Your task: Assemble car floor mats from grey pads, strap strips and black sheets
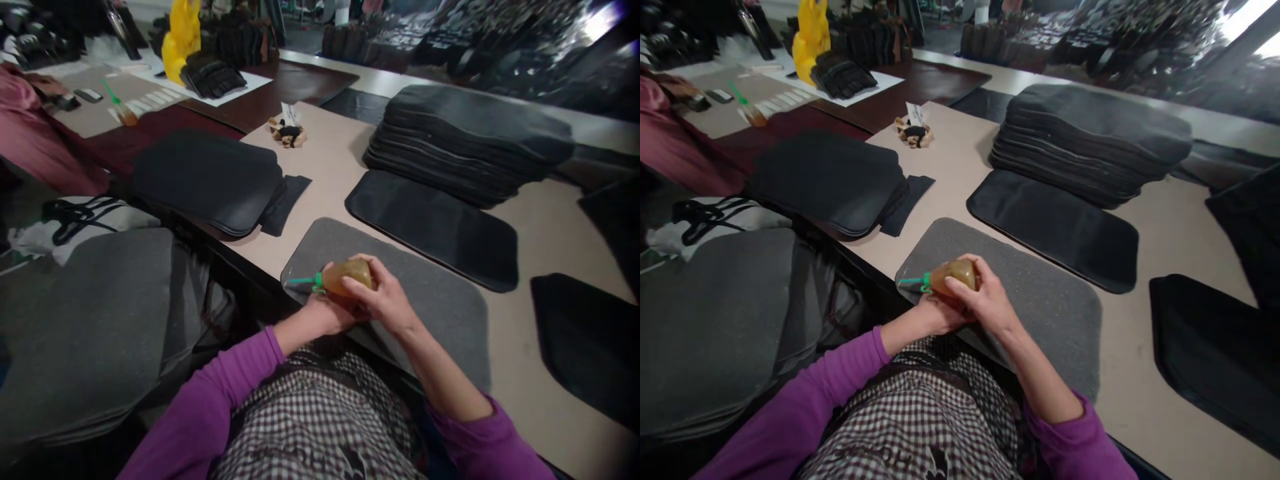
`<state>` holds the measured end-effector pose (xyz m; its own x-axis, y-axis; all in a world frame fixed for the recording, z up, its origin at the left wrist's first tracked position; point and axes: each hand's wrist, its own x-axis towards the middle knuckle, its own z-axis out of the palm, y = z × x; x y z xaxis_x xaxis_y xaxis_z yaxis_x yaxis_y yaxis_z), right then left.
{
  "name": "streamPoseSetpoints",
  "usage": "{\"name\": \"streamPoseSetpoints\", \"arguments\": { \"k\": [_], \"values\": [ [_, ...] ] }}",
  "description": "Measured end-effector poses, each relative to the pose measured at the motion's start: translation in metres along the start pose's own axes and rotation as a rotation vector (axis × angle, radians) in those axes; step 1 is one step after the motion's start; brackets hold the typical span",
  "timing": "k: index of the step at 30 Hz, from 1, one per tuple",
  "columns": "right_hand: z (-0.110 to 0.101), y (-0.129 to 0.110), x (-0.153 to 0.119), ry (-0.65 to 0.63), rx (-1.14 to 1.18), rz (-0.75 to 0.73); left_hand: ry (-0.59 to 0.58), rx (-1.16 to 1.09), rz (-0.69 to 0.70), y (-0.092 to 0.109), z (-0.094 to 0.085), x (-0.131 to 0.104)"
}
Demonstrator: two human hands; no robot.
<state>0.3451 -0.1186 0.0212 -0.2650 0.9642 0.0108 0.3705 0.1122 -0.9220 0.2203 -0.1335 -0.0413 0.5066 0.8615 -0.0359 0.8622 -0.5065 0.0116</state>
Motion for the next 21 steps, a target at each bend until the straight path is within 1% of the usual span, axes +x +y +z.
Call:
{"name": "streamPoseSetpoints", "arguments": {
  "k": [3,5,6,8,10,12,14,16,21],
  "values": [
    [-0.025,0.007,0.023,0.097,0.026,-0.065,0.167,-0.129,0.058,-0.010,-0.005,-0.003],
    [-0.039,0.014,0.038,0.102,-0.028,-0.147,0.245,-0.182,0.068,-0.018,-0.009,-0.001],
    [-0.043,0.018,0.044,0.082,-0.068,-0.195,0.252,-0.181,0.066,-0.023,-0.010,0.001],
    [-0.047,0.025,0.054,0.023,-0.161,-0.291,0.225,-0.161,0.055,-0.031,-0.011,0.005],
    [-0.045,0.030,0.061,-0.029,-0.242,-0.372,0.184,-0.147,0.048,-0.037,-0.010,0.007],
    [-0.040,0.033,0.068,-0.044,-0.293,-0.424,0.176,-0.137,0.054,-0.040,-0.008,0.007],
    [-0.037,0.034,0.074,-0.011,-0.323,-0.446,0.207,-0.123,0.053,-0.041,-0.005,0.007],
    [-0.036,0.036,0.081,0.048,-0.344,-0.451,0.235,-0.113,0.053,-0.041,-0.004,0.006],
    [-0.040,0.041,0.097,0.202,-0.430,-0.466,0.229,-0.115,0.057,-0.040,-0.004,0.007]
  ]
}}
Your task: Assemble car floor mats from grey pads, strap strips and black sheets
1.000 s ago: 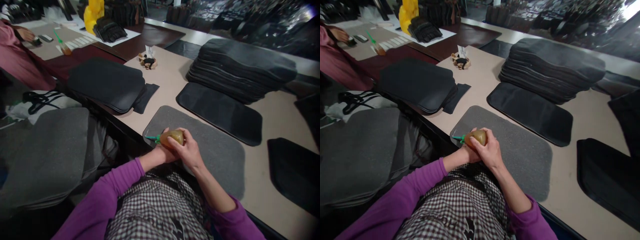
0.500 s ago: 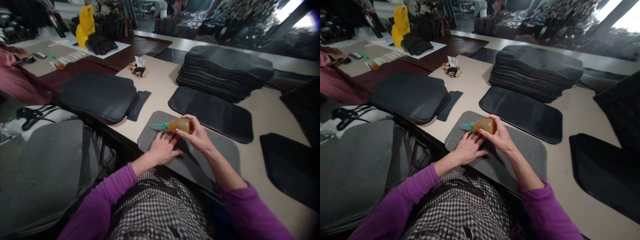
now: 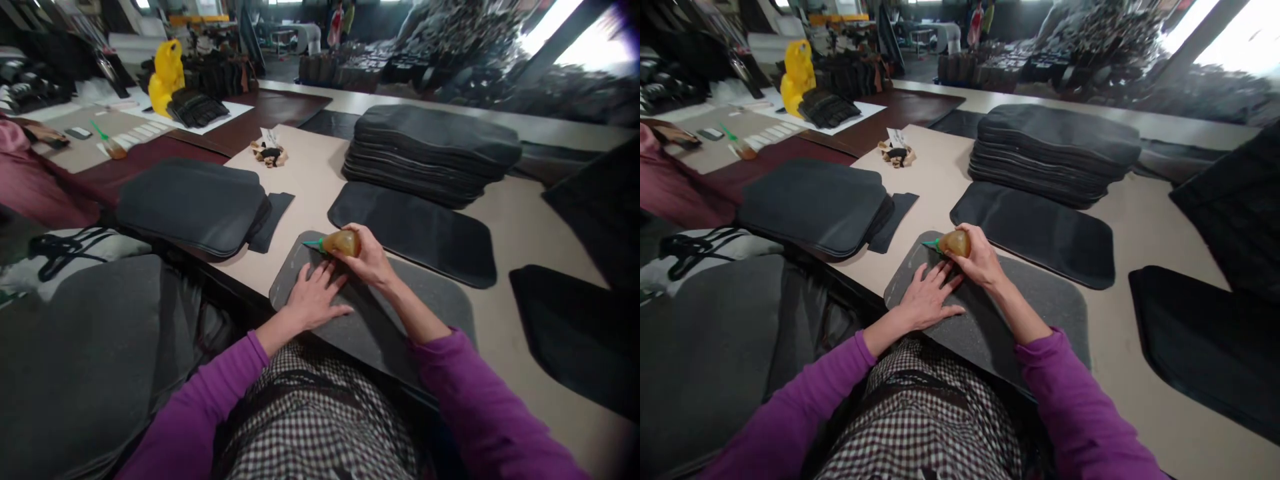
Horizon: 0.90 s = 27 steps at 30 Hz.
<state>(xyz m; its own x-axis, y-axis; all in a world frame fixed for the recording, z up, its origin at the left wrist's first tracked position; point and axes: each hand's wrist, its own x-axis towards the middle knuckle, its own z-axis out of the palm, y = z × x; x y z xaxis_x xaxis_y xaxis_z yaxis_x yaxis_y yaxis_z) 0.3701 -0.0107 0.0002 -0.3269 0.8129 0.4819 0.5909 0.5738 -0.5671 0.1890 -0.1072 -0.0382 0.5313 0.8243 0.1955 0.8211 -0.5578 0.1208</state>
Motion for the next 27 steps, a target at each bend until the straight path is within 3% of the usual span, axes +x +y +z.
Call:
{"name": "streamPoseSetpoints", "arguments": {
  "k": [9,14,19,27],
  "values": [
    [-0.001,0.007,-0.005,0.162,-0.139,0.088,-0.003,-0.007,-0.005,0.000,0.000,0.000],
    [-0.025,0.010,-0.024,0.264,-0.166,0.118,-0.006,0.004,-0.004,0.000,-0.001,0.000],
    [-0.050,0.014,-0.048,0.226,-0.219,0.183,-0.019,0.038,-0.007,-0.001,0.002,0.000],
    [-0.086,0.015,-0.083,0.275,-0.272,0.259,-0.038,0.088,0.012,-0.003,0.004,0.002]
  ]
}}
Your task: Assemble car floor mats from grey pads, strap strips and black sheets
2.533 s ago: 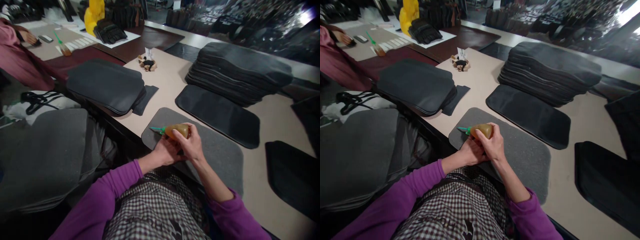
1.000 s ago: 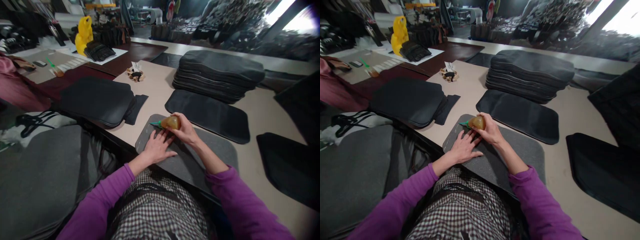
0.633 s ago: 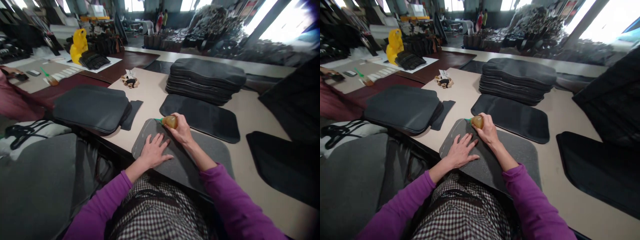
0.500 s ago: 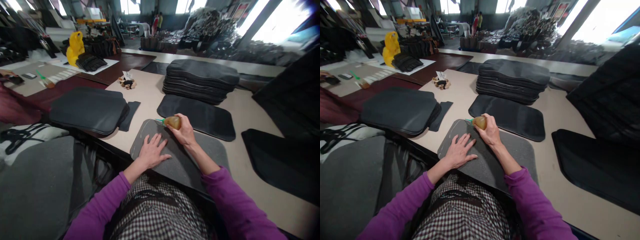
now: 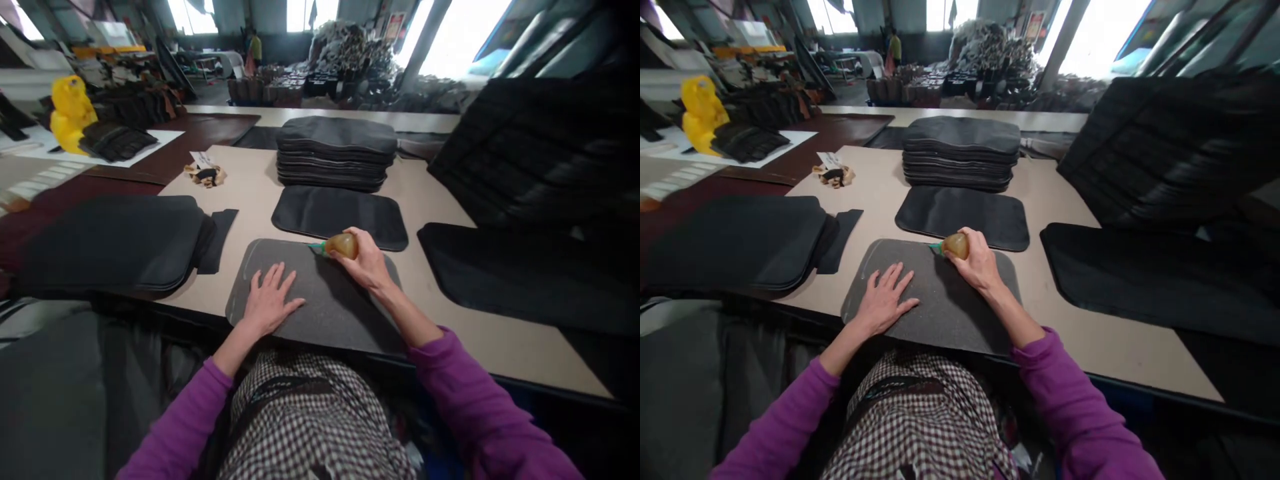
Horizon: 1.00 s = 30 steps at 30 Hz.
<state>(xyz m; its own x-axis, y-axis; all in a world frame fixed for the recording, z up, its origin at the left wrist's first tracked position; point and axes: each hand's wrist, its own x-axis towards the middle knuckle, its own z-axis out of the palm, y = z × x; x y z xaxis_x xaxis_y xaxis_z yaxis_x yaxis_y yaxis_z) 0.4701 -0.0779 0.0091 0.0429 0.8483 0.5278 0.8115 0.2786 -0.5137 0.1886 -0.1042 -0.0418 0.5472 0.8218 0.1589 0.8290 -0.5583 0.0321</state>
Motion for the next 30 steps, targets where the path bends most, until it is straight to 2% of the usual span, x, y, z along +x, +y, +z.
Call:
{"name": "streamPoseSetpoints", "arguments": {
  "k": [9,14,21,30],
  "values": [
    [-0.036,0.027,-0.021,0.124,0.088,0.150,-0.005,0.044,0.012,-0.002,0.004,0.001],
    [-0.046,0.040,-0.028,0.079,-0.008,0.131,-0.004,0.038,0.013,-0.003,0.003,0.000],
    [-0.074,0.059,-0.042,0.118,-0.081,0.182,-0.031,0.071,0.014,-0.004,0.003,0.001],
    [-0.113,0.081,-0.062,0.216,-0.187,0.326,-0.021,0.109,0.029,-0.008,0.009,0.001]
  ]
}}
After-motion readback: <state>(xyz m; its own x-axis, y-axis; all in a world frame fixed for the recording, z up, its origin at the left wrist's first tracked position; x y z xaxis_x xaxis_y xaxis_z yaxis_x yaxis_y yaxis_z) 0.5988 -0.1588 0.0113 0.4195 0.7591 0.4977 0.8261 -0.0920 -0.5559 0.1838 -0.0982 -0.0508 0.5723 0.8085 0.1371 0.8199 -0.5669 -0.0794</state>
